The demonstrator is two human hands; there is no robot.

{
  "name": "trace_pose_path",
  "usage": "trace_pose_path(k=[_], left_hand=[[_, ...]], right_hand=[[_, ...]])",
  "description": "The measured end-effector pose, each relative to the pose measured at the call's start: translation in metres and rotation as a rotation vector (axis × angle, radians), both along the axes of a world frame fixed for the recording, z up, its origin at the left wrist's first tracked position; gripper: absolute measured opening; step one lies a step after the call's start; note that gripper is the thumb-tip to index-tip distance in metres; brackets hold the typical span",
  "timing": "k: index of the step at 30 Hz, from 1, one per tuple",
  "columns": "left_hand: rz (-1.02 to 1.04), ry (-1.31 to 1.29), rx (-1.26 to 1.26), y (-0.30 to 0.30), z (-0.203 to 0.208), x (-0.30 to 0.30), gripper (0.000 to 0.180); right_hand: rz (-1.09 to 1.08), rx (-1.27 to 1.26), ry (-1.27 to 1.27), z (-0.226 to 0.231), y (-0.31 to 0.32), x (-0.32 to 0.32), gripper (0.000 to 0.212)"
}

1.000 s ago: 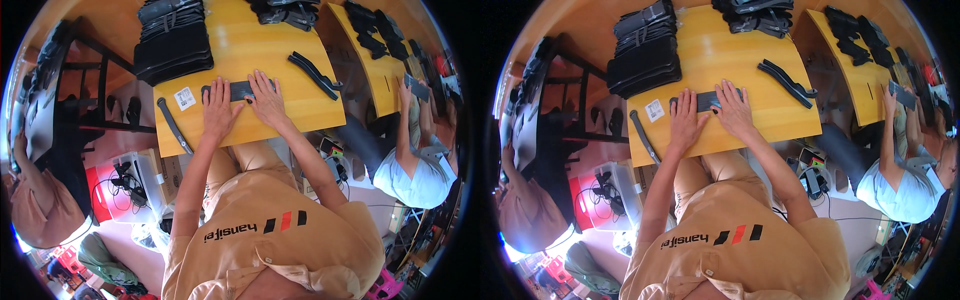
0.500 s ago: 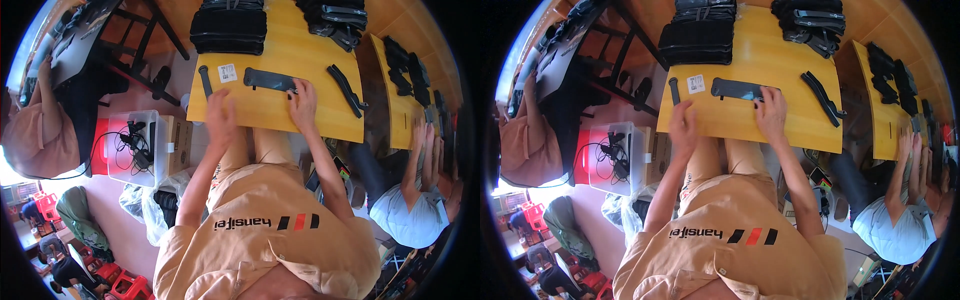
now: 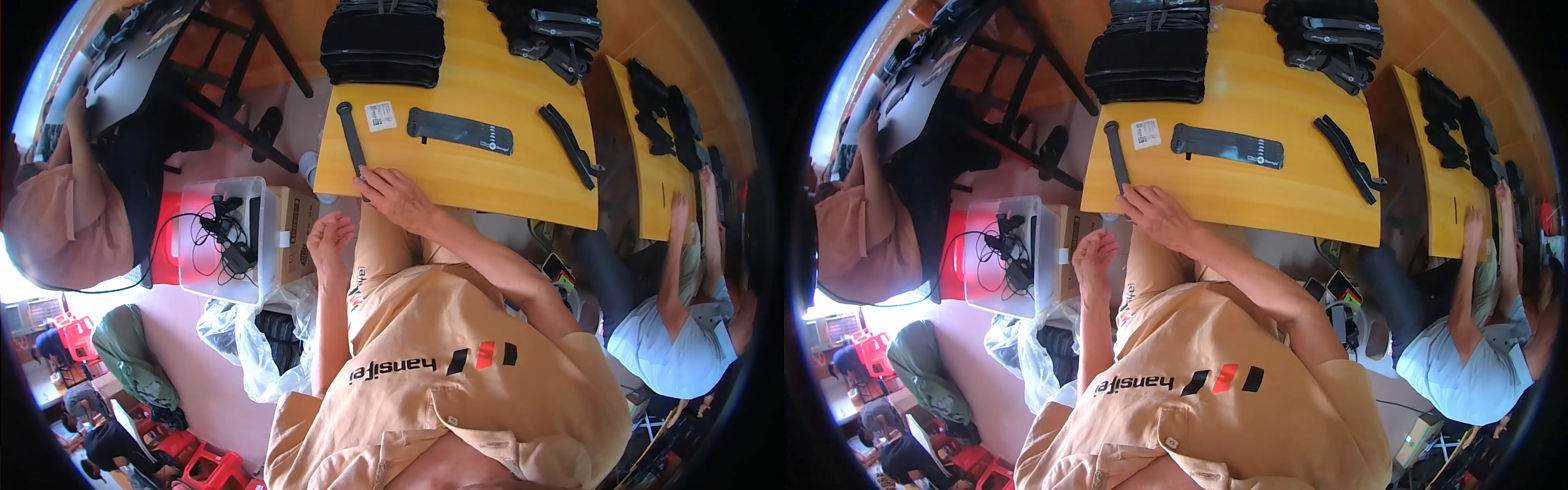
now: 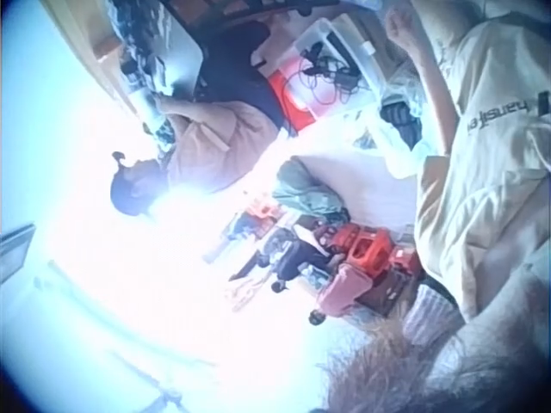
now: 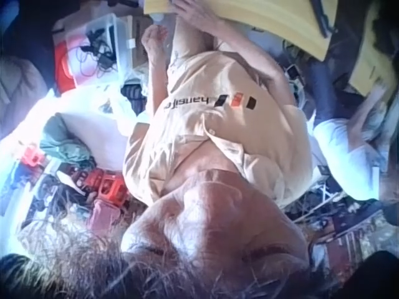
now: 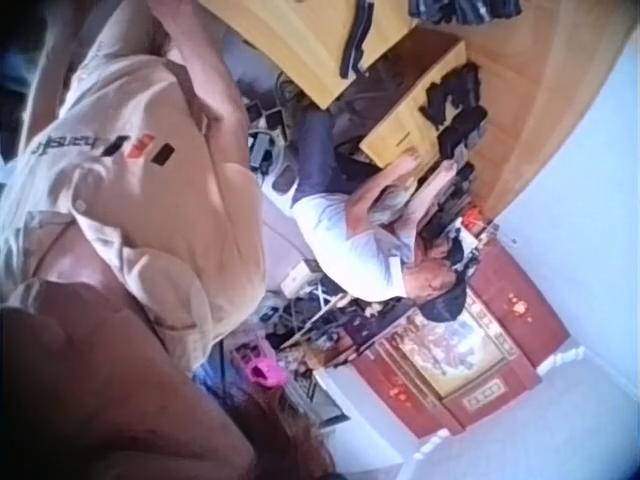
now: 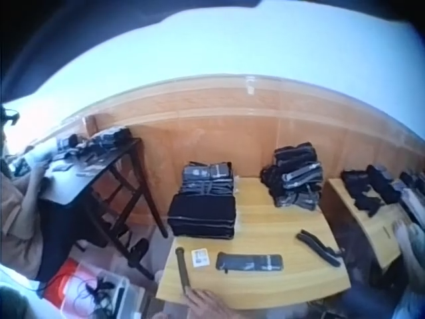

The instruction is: Assembling plastic components and straps by snapping pieces together and applying labels.

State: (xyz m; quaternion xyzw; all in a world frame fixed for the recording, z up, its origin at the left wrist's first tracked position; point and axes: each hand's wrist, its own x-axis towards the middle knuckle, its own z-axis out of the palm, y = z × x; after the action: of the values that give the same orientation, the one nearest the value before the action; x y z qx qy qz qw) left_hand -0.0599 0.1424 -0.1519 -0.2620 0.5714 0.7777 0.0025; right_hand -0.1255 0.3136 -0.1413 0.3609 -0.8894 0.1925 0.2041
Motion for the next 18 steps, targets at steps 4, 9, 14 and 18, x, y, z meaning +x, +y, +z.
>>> trace_pose_path(k=[4,9,14,18], left_hand=[[-0.221,0.009,0.287,0.022,0.023,-0.011,0.025],[-0.335,0.031,0.720,0.051,0.047,-0.026,0.025],[-0.448,0.081,0.689,0.066,0.055,-0.030,0.021],[-0.419,0.082,0.540,0.075,0.074,-0.029,0.020]], right_hand=[[-0.024,-0.375,-0.300,0.015,0.005,0.010,0.043],[-0.121,-0.689,-0.278,0.042,0.021,0.033,0.035],[-0.208,-0.802,-0.324,0.063,0.035,0.047,0.031],[-0.114,-0.931,-0.555,0.075,0.057,0.051,0.025]])
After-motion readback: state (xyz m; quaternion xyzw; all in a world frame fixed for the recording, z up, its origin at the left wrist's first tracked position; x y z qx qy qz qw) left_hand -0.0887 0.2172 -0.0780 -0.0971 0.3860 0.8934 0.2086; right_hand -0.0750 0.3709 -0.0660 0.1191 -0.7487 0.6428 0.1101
